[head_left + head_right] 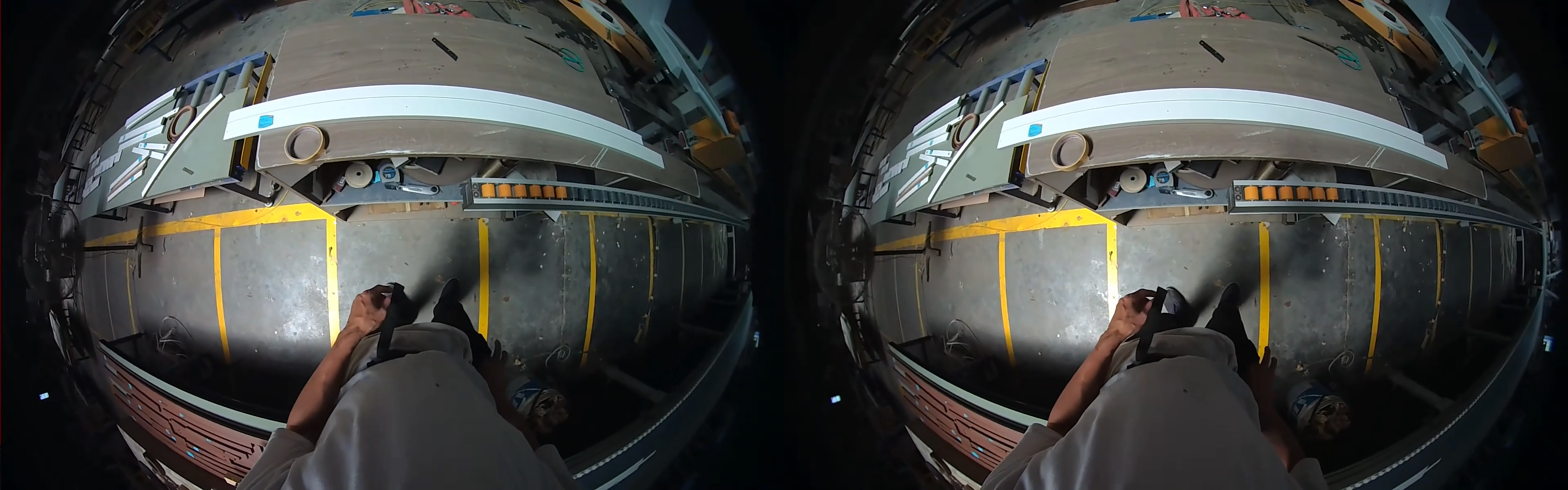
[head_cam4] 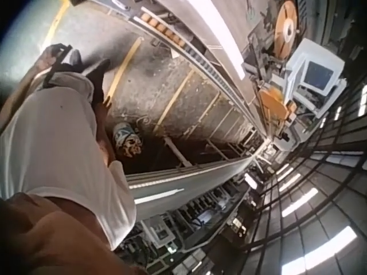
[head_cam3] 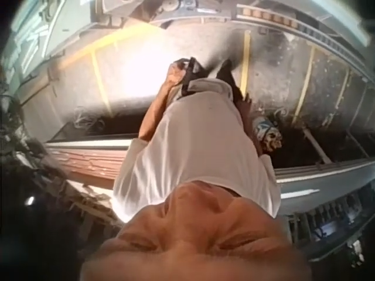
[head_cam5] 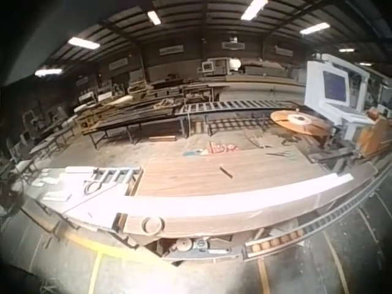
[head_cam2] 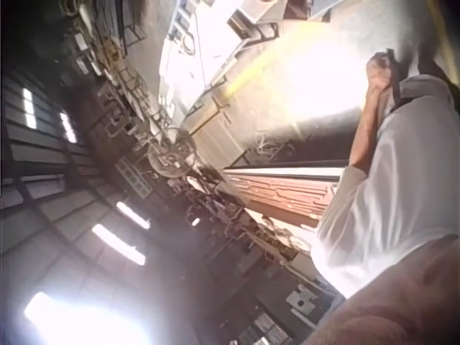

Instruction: Measuring wood strips and applying protective or marking tape to them in an industrial workshop.

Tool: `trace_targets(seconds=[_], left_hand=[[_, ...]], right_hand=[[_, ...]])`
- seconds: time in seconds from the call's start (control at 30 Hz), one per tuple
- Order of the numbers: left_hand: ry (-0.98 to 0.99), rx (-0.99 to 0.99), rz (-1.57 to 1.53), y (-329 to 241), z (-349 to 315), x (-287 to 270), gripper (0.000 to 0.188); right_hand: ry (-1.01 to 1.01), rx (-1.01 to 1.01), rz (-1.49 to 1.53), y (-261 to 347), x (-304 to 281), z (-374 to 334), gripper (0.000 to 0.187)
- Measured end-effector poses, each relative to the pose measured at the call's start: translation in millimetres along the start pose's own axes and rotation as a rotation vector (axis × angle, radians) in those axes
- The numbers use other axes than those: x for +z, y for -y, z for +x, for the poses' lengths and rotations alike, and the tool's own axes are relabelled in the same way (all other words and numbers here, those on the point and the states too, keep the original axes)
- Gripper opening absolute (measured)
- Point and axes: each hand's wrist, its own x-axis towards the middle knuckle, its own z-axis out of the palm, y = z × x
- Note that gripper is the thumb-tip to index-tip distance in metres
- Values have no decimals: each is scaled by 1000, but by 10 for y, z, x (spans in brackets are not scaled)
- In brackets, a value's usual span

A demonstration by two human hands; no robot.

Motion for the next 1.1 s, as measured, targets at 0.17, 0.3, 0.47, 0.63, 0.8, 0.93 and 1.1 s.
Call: trace_targets(seconds=[0.17,0.3,0.47,0.63,0.8,0.93,1.1], left_hand=[[94,-111,-34,-145,-19,-146,22],[110,-138,-36,-42,-139,-232,24],[88,-123,-131,74,-239,-290,20],[153,-165,-268,279,-211,-476,32],[56,-237,-212,263,-315,-715,51],[120,-190,-192,43,-249,-751,48],[71,-18,-198,-659,-5,-677,41]], right_hand=[[-15,-62,-143,40,343,241,14],[-86,145,169,148,338,233,12],[-101,96,472,130,-55,-11,14],[-267,-34,949,-178,-667,-626,17],[-92,562,1620,-497,-828,-1027,25],[-548,665,1632,-1191,-1020,-1098,26],[-837,573,1821,-1046,-1460,-504,27]])
